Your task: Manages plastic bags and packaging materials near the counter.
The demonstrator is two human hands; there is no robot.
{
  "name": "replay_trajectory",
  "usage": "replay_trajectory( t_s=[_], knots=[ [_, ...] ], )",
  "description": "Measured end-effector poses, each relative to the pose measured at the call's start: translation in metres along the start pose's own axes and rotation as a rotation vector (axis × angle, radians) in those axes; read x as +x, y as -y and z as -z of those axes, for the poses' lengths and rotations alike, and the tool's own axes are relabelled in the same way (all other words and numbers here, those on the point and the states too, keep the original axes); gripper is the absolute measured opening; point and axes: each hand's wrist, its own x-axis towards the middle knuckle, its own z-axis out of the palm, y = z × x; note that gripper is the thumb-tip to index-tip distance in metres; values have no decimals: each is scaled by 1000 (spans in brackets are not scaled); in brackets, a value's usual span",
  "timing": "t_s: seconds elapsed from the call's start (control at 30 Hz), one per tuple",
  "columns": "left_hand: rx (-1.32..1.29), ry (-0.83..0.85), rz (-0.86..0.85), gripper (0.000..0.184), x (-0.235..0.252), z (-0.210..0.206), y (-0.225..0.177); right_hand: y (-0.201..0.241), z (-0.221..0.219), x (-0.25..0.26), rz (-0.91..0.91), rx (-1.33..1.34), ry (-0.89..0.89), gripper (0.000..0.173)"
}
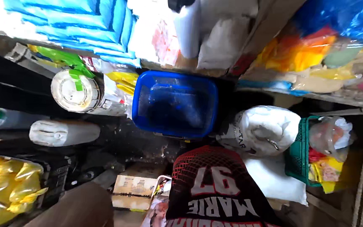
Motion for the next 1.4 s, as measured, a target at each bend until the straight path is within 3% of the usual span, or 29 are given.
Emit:
replay_trajectory(
  t_s=[0.07, 0.1, 0.17, 0.23, 0.27, 0.37, 0.4, 0.47, 0.57, 0.7, 1.07, 1.2, 1.3, 1.4],
  knots=[
    [-406, -29, -189, 23, -4, -27, 49, -38, -24, 55, 268, 19, -150, 25],
    [-649, -60, -288, 24, 1, -34, 63, -43, -26, 87, 273, -68, -132, 27],
    [-1267, -332, -565, 20, 47, -59, 80, -22, -11, 171, 160, -338, 17, 31],
    [-1293, -632, -682, 29, 136, -69, 110, 8, 1, 255, 197, -579, -61, 40],
    [-1177, -625, -649, 41, 182, -65, 131, 26, 2, 281, 264, -593, -140, 43],
    [-846, -681, 46, 76, 292, -101, 193, 85, -11, 342, 529, -267, -234, 47],
    [-784, -669, 191, 87, 319, -125, 214, 104, -19, 353, 559, -148, -219, 51],
    [-792, -629, 308, 94, 348, -167, 239, 132, -38, 372, 554, -46, -260, 61],
    [-919, -603, 328, 83, 355, -210, 238, 153, -65, 386, 524, -14, -384, 60],
    [-1012, -647, 282, 66, 352, -223, 227, 167, -86, 385, 474, 104, -509, 50],
    [-1143, -493, 287, 79, 348, -221, 250, 180, -97, 372, 312, -109, -598, 50],
    [-1239, -546, 299, 76, 324, -228, 267, 178, -102, 380, 315, -129, -614, 49],
    [-1360, -601, 319, 66, 305, -254, 280, 173, -99, 385, 340, -80, -591, 49],
    [-1414, -554, 409, 63, 291, -301, 294, 172, -97, 384, 346, -73, -610, 46]
  ],
)
